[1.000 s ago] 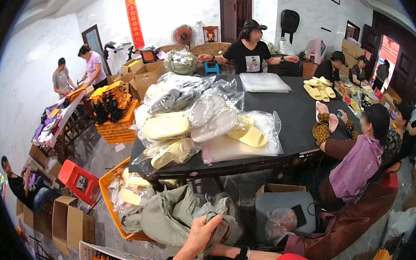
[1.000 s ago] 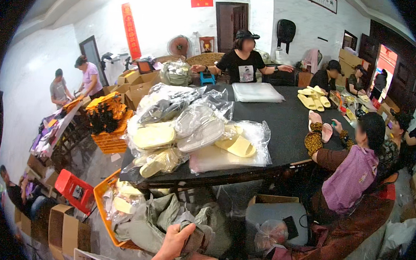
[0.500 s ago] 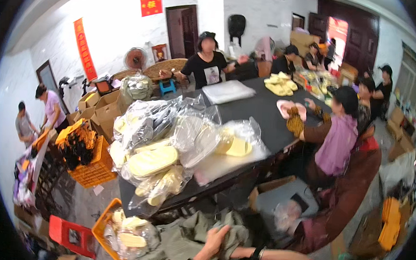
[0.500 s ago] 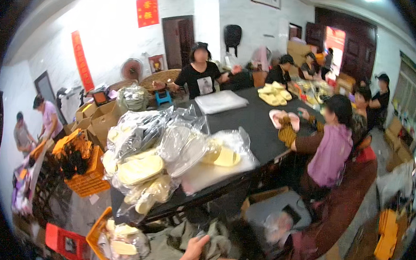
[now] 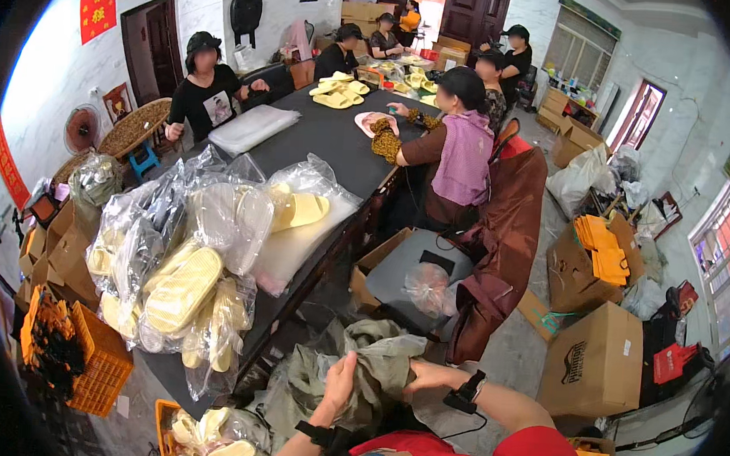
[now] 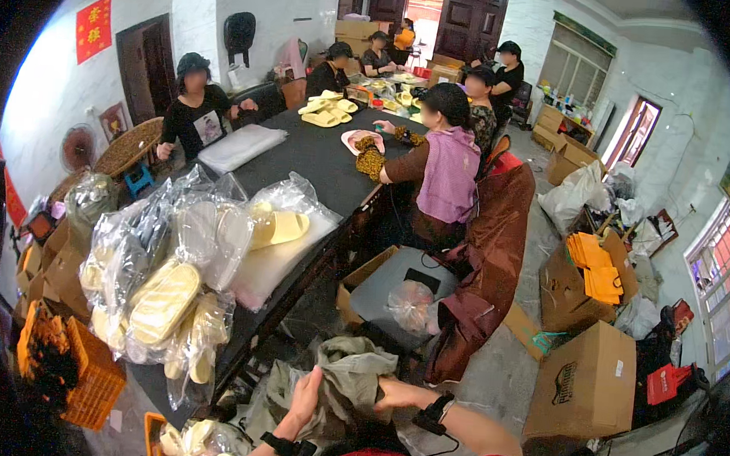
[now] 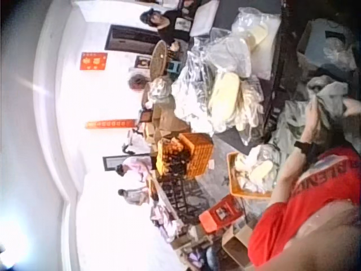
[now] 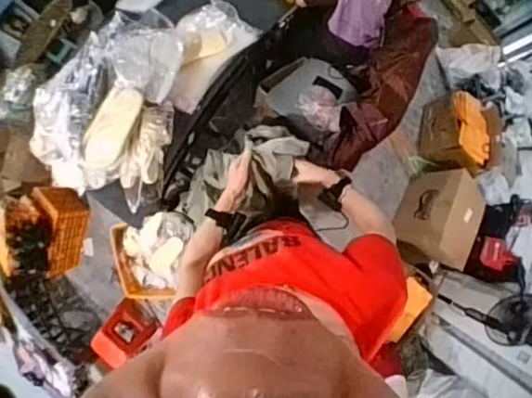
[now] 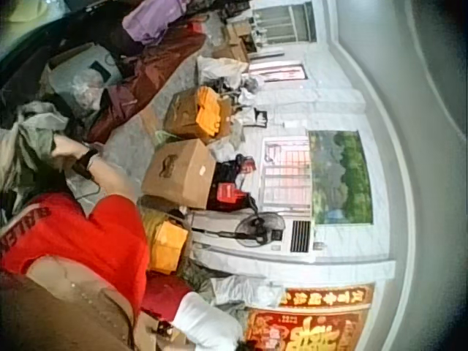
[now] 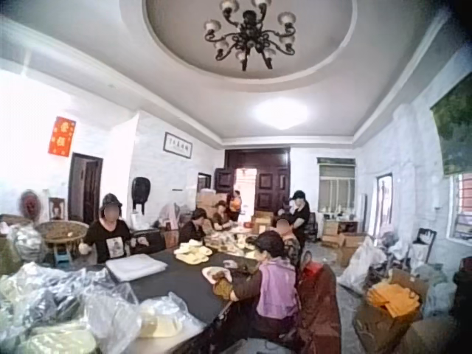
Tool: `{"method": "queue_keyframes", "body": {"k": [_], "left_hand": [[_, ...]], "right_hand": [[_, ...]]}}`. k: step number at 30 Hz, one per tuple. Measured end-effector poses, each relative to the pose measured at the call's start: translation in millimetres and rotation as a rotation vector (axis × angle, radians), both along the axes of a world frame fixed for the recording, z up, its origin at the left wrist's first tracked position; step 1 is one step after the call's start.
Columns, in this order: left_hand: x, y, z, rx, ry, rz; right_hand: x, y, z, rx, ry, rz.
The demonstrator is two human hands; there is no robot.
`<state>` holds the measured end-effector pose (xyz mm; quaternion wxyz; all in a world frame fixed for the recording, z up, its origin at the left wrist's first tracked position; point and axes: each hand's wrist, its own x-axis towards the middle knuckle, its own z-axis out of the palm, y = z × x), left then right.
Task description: The recorder is packing finished shoes into plastic bags and arranging them on a workspace.
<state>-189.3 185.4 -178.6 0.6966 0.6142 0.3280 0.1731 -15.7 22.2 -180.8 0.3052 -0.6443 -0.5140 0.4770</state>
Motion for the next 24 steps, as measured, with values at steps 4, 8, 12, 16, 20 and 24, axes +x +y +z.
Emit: {"method": "queue_keyframes", "body": {"k": [4, 8, 12, 16, 20, 24], "left_hand": [[16.3, 1.7, 16.9, 0.101, 0.154, -0.200], [15.2, 0.7, 16.5, 0.383, 0.153, -0.289], [-11.5, 19.9, 21.2, 0.477, 0.092, -0.232], [-70.2, 50.6, -38.0, 0.231, 0.295, -0.375], [-81.8, 11.1, -83.9, 0.054, 0.179, -0.524], [-56.8, -5.0, -93.3, -0.230, 0.308, -0.359]], "right_hand": [[-34.7, 21.3, -10.0, -0.059, 0.134, 0.156], [-75.1, 44.0, -13.9, -0.359, 0.606, 0.116], [-77.6, 70.1, -61.6, -0.311, 0.437, -0.107], [-53.6, 60.5, -72.2, -0.392, 0.343, -0.203], [-70.1, 82.0, 27.6, -0.597, 0.298, -0.165], [-68.6, 76.7, -70.5, -0.539, 0.457, 0.007]]}}
